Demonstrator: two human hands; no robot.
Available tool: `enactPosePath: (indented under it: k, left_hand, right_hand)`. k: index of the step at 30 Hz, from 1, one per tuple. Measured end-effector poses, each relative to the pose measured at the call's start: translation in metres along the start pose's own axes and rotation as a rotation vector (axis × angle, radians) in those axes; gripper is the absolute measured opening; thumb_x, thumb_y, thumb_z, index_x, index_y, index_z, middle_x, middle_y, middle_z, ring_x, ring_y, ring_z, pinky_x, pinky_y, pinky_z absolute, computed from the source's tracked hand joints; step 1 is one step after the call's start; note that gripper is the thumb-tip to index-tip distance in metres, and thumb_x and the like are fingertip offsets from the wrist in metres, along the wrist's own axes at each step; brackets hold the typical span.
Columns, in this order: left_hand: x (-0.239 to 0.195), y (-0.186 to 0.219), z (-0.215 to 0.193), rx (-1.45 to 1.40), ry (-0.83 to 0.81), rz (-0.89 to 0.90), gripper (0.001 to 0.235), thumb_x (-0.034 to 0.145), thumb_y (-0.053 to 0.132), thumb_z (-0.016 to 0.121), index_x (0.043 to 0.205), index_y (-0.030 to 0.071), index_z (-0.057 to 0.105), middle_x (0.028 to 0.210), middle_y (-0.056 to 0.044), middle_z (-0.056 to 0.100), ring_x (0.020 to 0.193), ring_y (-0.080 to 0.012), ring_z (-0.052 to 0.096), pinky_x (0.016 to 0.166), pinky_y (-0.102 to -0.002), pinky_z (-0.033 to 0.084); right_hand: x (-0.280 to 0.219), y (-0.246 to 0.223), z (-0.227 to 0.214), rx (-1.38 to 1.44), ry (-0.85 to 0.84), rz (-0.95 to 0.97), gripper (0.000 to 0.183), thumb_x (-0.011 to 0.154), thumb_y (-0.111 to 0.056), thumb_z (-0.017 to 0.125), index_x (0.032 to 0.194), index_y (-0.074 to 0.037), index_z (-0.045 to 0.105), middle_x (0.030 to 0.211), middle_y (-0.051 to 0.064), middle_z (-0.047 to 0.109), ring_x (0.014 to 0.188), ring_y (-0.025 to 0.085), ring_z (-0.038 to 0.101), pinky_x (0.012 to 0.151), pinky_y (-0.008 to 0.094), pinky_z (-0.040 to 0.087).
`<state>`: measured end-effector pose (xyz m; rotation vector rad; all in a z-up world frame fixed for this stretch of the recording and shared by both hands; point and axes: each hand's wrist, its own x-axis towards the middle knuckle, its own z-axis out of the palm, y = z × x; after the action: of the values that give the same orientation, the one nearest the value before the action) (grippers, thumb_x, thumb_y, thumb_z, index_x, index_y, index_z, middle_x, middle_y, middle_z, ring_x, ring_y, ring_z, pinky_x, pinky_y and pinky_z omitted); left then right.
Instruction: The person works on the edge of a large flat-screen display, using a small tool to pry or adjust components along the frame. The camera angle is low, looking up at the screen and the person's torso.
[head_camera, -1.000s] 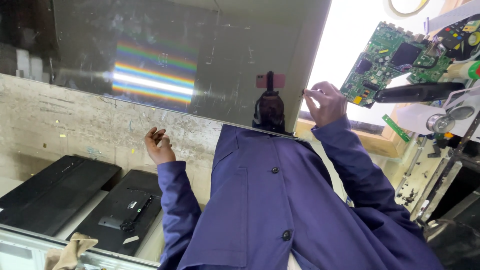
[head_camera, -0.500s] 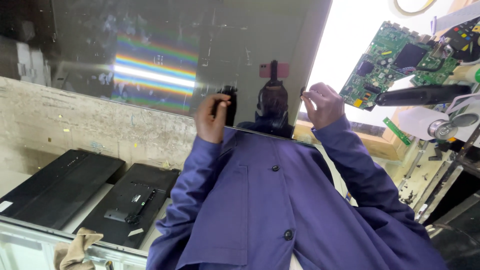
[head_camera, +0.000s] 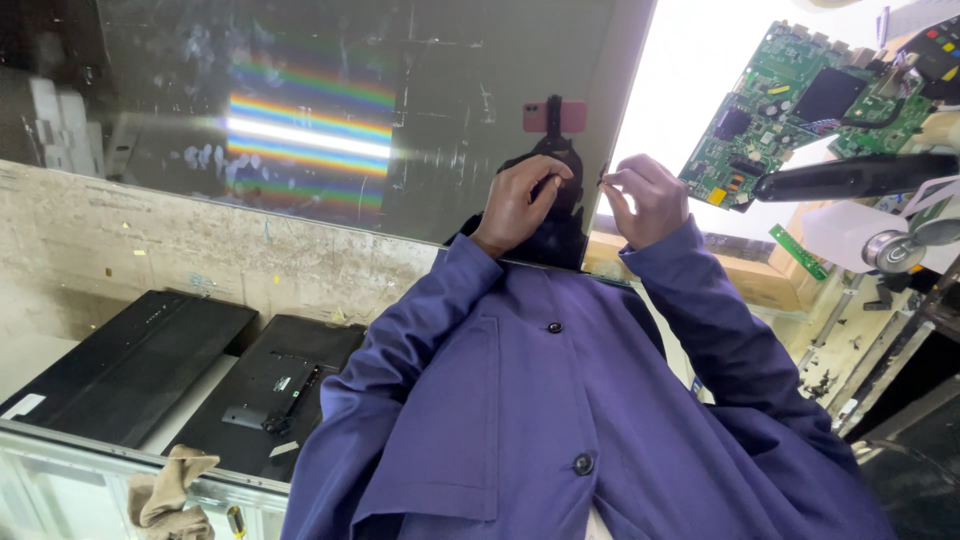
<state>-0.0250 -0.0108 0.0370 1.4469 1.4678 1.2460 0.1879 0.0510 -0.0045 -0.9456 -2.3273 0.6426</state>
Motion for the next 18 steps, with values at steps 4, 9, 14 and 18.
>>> enactPosePath:
  k: [4, 9, 14, 18]
  left_hand:
    - [0.0006, -0.0013, 0.0005, -0.024, 0.011, 0.007, 0.021, 0.091, -0.006, 0.054, 0.098, 0.009, 0.066, 0.08, -0.011, 0.069, 0.077, -0.0326, 0.07, 0.066, -0.041, 0.056]
    - [0.0023, 0.0004, -0.0008, -0.034, 0.01, 0.012, 0.019, 0.09, -0.006, 0.055, 0.097, 0.008, 0.066, 0.078, -0.011, 0.069, 0.073, -0.0323, 0.069, 0.063, -0.041, 0.056]
    - [0.0025, -0.0068, 0.0012, -0.034, 0.015, 0.016, 0.017, 0.089, -0.004, 0.057, 0.096, 0.008, 0.067, 0.078, -0.012, 0.069, 0.073, -0.0346, 0.069, 0.062, -0.041, 0.056]
    - [0.0024, -0.0076, 0.0, -0.035, 0.007, 0.027, 0.018, 0.087, -0.004, 0.058, 0.095, 0.009, 0.068, 0.08, -0.012, 0.069, 0.076, -0.0366, 0.069, 0.063, -0.042, 0.055]
  right_hand:
    - [-0.0012, 0.0007, -0.0013, -0.009, -0.044, -0.001, 0.008, 0.092, -0.012, 0.073, 0.087, -0.007, 0.069, 0.083, 0.005, 0.06, 0.063, 0.023, 0.061, 0.055, 0.034, 0.052]
    - [-0.0037, 0.0029, 0.0003, -0.046, -0.04, -0.041, 0.009, 0.092, -0.009, 0.068, 0.083, -0.007, 0.068, 0.082, 0.005, 0.059, 0.065, 0.026, 0.062, 0.057, 0.034, 0.053]
    - [-0.0027, 0.0022, 0.0007, -0.071, -0.034, -0.052, 0.009, 0.092, -0.011, 0.068, 0.083, -0.007, 0.067, 0.083, 0.005, 0.059, 0.066, 0.026, 0.062, 0.057, 0.035, 0.053]
    - [-0.0002, 0.0086, -0.0026, 0.064, -0.009, -0.028, 0.006, 0.092, -0.011, 0.07, 0.086, -0.009, 0.07, 0.084, 0.004, 0.062, 0.063, 0.019, 0.062, 0.049, 0.029, 0.049]
